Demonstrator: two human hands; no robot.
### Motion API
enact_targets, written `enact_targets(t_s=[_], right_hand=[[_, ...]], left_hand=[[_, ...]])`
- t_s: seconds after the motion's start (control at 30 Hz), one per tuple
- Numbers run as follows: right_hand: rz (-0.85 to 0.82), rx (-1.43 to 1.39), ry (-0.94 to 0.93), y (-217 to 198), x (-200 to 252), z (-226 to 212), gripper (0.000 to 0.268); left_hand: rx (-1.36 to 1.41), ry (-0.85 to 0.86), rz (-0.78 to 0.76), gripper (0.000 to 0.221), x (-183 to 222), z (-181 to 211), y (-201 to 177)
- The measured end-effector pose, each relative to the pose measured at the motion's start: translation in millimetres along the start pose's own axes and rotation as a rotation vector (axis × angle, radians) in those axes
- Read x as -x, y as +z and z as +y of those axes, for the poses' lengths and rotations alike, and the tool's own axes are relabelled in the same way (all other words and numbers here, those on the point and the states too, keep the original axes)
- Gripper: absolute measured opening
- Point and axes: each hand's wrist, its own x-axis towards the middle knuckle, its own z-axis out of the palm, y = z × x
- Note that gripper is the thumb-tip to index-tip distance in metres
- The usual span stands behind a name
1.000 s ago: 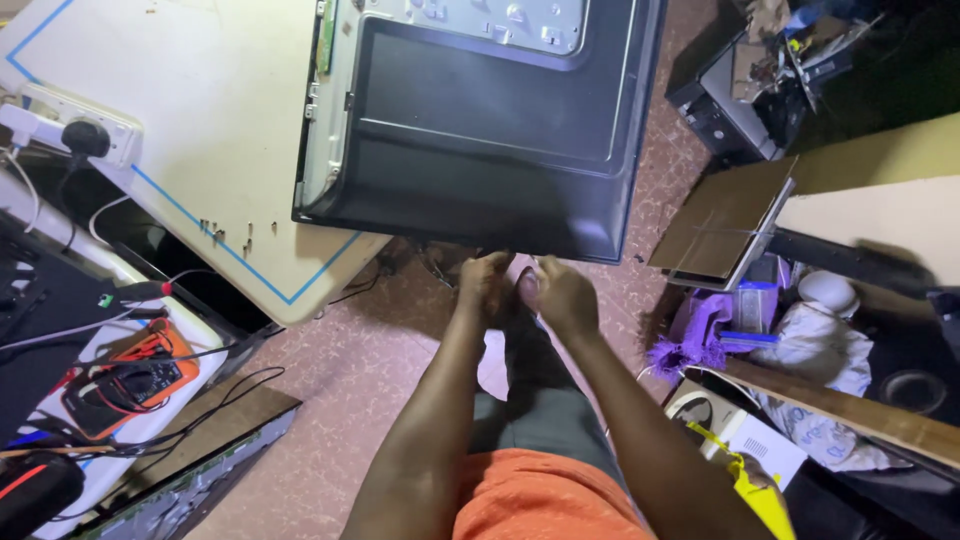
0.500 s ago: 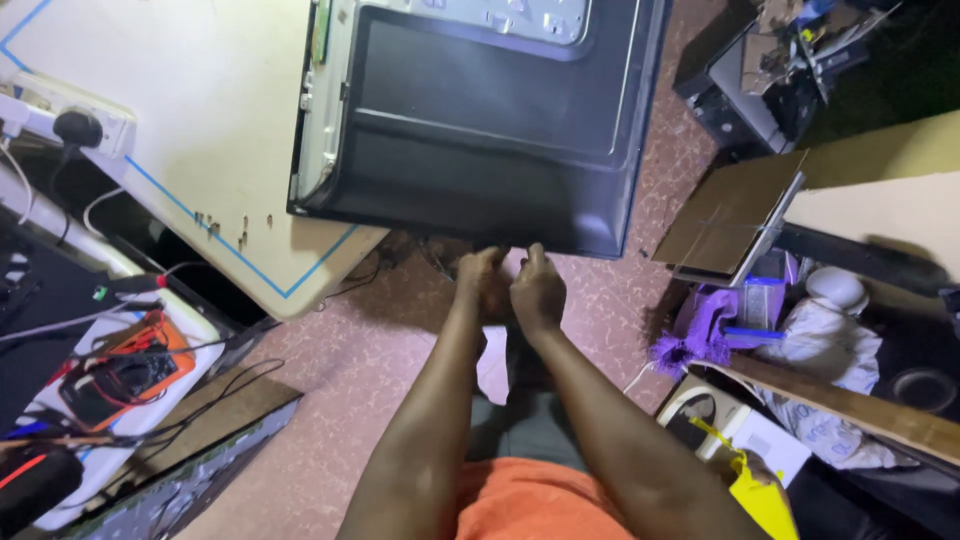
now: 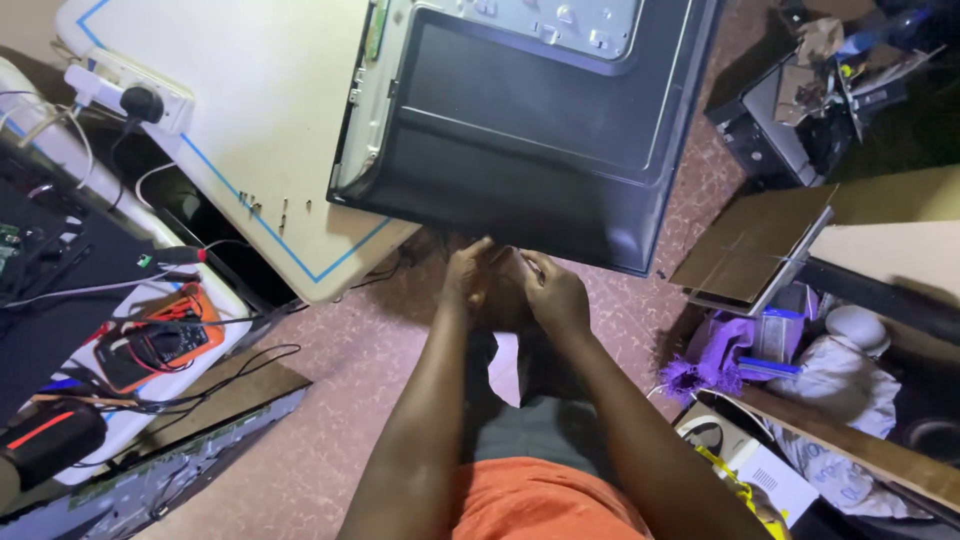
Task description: Prying open the back cover of a flat-screen television using a small tool
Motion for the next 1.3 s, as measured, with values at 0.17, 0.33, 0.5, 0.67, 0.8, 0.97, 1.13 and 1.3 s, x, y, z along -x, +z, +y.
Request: enact_targets(t_s=[0.17,0.33,0.5,0.67,0.8,0.97,1.13,1.3], right_hand=[[-0.031,0.059,0.022,21,-30,43,0.035],[-0.041,0.068,-0.005,7,-42,41,0.033],[-0.088,0.126,-0.041,4,-69,47,0.032],[-0.105,0.159,-0.048,-2,-61,19,0.035],[-0.13,0.185,-0.021,-7,-54,-5,0.037],[-0.119,0.236,-0.006,6,-57,12,0.037],[-0.148,0.305,-0.036,4,-64,-10,0.037],[-0.182,0.546,-0.071,21,-88,-27,0.03]], left_hand=[[-0.383,-0.024,0.088,0.017,39,-40,40],[-0.493,0.033,0.178,0.023,-45,-67,4],[0.132,0.004,-0.028,0.036,-60,-52,-31],[0.051,0.174,0.135,0.061,-6,-18,8],[-0.242,0.261,0.297,0.044,44,14,58],[-0.25,0.25,0.293,0.04,55,18,63],[-0.556,0.276,0.361,0.041,53,11,67],[-0.546,0.298,0.362,0.032,37,12,50]])
